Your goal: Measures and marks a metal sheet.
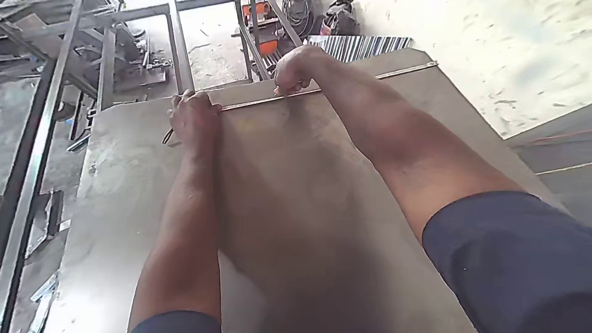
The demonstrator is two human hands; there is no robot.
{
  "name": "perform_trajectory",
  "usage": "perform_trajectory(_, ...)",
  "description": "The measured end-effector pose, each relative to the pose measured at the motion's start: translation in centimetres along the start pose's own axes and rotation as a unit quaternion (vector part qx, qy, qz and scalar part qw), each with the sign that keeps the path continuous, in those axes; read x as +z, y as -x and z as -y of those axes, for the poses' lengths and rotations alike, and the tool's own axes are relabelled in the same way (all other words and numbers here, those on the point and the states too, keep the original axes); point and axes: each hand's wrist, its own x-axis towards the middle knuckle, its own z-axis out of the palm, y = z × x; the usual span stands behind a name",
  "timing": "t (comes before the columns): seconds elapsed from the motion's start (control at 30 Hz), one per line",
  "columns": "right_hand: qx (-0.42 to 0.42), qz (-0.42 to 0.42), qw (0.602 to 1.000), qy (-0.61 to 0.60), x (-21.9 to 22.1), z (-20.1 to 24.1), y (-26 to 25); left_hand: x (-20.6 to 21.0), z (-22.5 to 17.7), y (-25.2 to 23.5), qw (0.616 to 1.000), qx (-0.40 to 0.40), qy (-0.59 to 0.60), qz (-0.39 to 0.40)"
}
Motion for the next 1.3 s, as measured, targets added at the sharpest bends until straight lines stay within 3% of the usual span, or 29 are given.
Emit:
perform_trajectory(0.27, 0.03, -0.001, 0.999, -0.03, -0.4, 0.5, 0.2, 0.1, -0.2, 0.0, 1.0, -0.006, -0.01, -0.002)
perform_trajectory(0.43, 0.077, -0.008, 0.99, -0.12, -0.5, 1.2, 0.1, -0.1, -0.3, 0.1, 1.0, -0.001, -0.006, 0.003)
perform_trajectory(0.57, 0.048, -0.136, 0.985, -0.092, 1.7, 1.9, 0.1, 0.1, -0.1, 0.6, 0.999, 0.018, -0.028, 0.002)
perform_trajectory(0.67, 0.083, -0.252, 0.958, -0.108, 3.6, -1.1, 0.6, -0.7, -1.0, 0.9, 1.0, 0.008, -0.023, 0.003)
perform_trajectory(0.73, 0.042, -0.234, 0.971, -0.031, 2.1, -2.4, 1.7, -0.7, 0.0, 0.5, 1.0, 0.001, -0.02, -0.01)
perform_trajectory(0.8, 0.019, -0.176, 0.984, 0.033, 0.9, -4.9, 4.9, 0.3, -0.4, 0.9, 0.999, 0.025, -0.02, -0.002)
perform_trajectory(0.93, -0.072, -0.193, 0.972, 0.113, -2.4, -9.4, 12.4, -0.4, -0.3, 0.7, 1.0, 0.016, -0.004, -0.016)
perform_trajectory(1.03, -0.085, -0.18, 0.975, 0.094, -1.9, -12.3, 21.7, -0.5, -0.3, 1.0, 0.999, 0.025, -0.002, -0.028)
perform_trajectory(1.13, -0.081, -0.152, 0.983, 0.067, 0.4, -14.1, 32.0, -0.6, -0.4, 1.2, 0.999, 0.03, 0.007, -0.029)
perform_trajectory(1.3, -0.051, -0.23, 0.969, -0.071, 10.0, -14.5, 48.7, -1.0, -0.1, 1.1, 1.0, -0.001, 0.017, -0.008)
